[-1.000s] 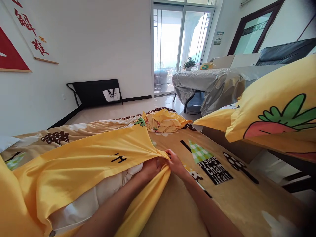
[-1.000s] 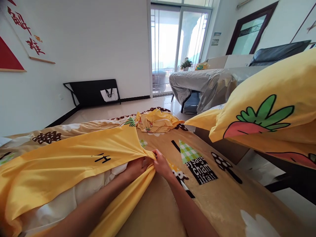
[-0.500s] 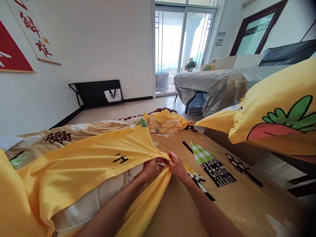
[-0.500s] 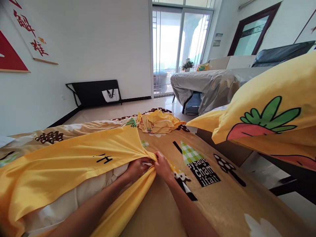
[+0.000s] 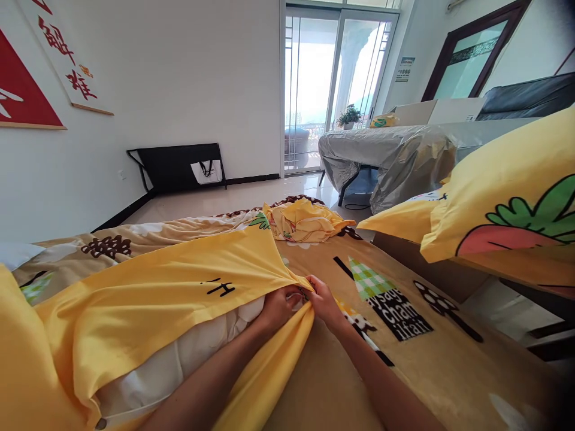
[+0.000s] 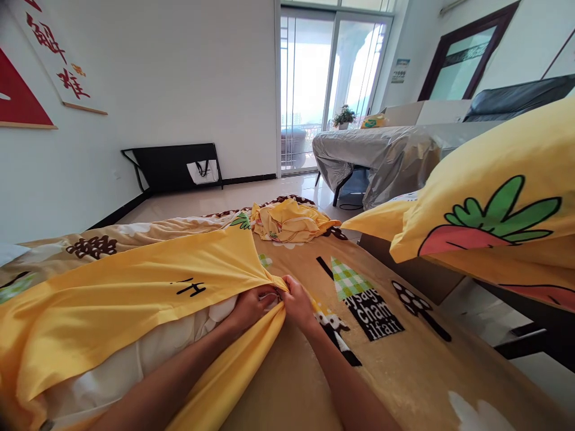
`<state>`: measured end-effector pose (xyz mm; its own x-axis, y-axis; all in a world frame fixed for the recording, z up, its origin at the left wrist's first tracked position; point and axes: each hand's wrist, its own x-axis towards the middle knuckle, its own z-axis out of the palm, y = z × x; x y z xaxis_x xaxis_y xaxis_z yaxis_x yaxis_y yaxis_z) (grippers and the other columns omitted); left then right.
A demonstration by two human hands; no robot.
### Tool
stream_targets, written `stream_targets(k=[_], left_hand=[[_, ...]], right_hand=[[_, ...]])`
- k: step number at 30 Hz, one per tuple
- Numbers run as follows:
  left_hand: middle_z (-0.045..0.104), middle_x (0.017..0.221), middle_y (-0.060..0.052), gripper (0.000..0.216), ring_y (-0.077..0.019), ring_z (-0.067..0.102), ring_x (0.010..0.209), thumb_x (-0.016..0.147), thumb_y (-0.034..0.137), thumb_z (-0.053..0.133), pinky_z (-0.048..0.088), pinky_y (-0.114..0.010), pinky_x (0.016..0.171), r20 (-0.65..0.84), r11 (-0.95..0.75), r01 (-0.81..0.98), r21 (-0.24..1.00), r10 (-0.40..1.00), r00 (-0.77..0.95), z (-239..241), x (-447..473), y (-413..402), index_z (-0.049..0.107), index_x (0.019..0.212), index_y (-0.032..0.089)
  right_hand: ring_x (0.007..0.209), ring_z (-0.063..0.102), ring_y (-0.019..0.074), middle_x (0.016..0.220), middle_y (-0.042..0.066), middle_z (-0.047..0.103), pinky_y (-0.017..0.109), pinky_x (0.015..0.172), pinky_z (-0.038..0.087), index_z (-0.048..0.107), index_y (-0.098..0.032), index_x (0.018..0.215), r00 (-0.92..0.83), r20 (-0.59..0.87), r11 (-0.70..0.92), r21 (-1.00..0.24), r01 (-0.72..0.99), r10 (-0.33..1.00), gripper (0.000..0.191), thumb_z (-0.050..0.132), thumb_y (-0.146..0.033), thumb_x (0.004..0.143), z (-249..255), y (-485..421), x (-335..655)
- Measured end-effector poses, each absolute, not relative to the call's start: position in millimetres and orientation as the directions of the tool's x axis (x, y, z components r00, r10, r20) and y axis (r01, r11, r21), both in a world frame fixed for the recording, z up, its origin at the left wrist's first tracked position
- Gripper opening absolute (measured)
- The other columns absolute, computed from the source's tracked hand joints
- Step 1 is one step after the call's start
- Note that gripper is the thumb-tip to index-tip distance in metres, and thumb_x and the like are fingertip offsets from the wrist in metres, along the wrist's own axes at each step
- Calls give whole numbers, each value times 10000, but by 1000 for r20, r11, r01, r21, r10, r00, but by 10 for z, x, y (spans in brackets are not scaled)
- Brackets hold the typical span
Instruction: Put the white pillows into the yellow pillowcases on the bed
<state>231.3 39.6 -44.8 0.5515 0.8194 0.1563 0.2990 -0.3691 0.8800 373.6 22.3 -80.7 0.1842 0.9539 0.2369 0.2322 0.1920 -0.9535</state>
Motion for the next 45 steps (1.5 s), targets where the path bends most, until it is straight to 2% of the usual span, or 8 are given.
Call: stream_targets(k=[7,15,20,24,29,34,38,45], left_hand=[[716,1063,-45,317,-219,601,1060,731,97,518,391,-375,1035,163,-384,324,865,824,542,-457,2312,411,714,969,172],[732,1016,-66,193,-217,645,983,730,117,597,465,-350,961,74,-239,275,931,863,499,-520,2326,411,719,878,142],[741,997,-45,166,-225,654,979,729,138,631,476,-385,962,53,-193,244,950,872,486,-536,2350,415,729,858,169],[734,1028,-48,167,-235,635,1031,725,116,628,438,-412,1009,72,-200,233,952,883,465,-517,2371,422,723,848,178],[729,1049,-52,261,-209,626,1051,717,51,586,427,-373,1019,80,-204,230,952,886,457,-497,2373,425,702,920,167],[739,1015,-24,328,-184,650,994,693,4,533,453,-351,994,62,-194,231,954,876,478,-526,2360,466,700,917,177],[739,1027,-26,308,-187,650,1002,702,18,533,453,-343,994,71,-214,230,949,859,506,-554,2356,492,712,901,170],[732,1059,-47,216,-216,645,1022,775,130,567,447,-346,988,86,-333,324,886,803,590,-487,2304,470,729,914,161]], right_hand=[[678,521,145,725,-3,610,249,614,422,569,-180,786,172,168,164,-986,33,971,320,610,-494,732,-732,185,3678],[618,505,129,673,-22,601,238,573,399,557,-183,750,207,73,98,-989,-113,976,381,688,-529,657,-697,153,3637],[594,537,142,694,1,642,256,555,417,571,-190,787,177,4,48,-968,-248,984,436,732,-547,593,-694,149,3603],[611,573,160,738,27,674,265,563,433,595,-193,800,163,-19,26,-962,-270,986,440,732,-555,591,-666,126,3580],[615,564,151,747,22,671,252,561,420,591,-195,791,165,-24,27,-954,-300,986,385,719,-514,616,-664,107,3564],[589,522,142,703,3,646,245,533,400,576,-201,787,260,23,61,-989,-137,965,395,680,-557,652,-709,118,3580],[634,544,159,746,7,656,257,566,419,575,-206,810,280,38,68,-993,-95,959,371,658,-544,681,-741,128,3589],[613,538,151,701,-14,629,255,580,420,561,-214,794,221,-39,34,-948,-318,975,385,738,-492,596,-679,100,3552]])
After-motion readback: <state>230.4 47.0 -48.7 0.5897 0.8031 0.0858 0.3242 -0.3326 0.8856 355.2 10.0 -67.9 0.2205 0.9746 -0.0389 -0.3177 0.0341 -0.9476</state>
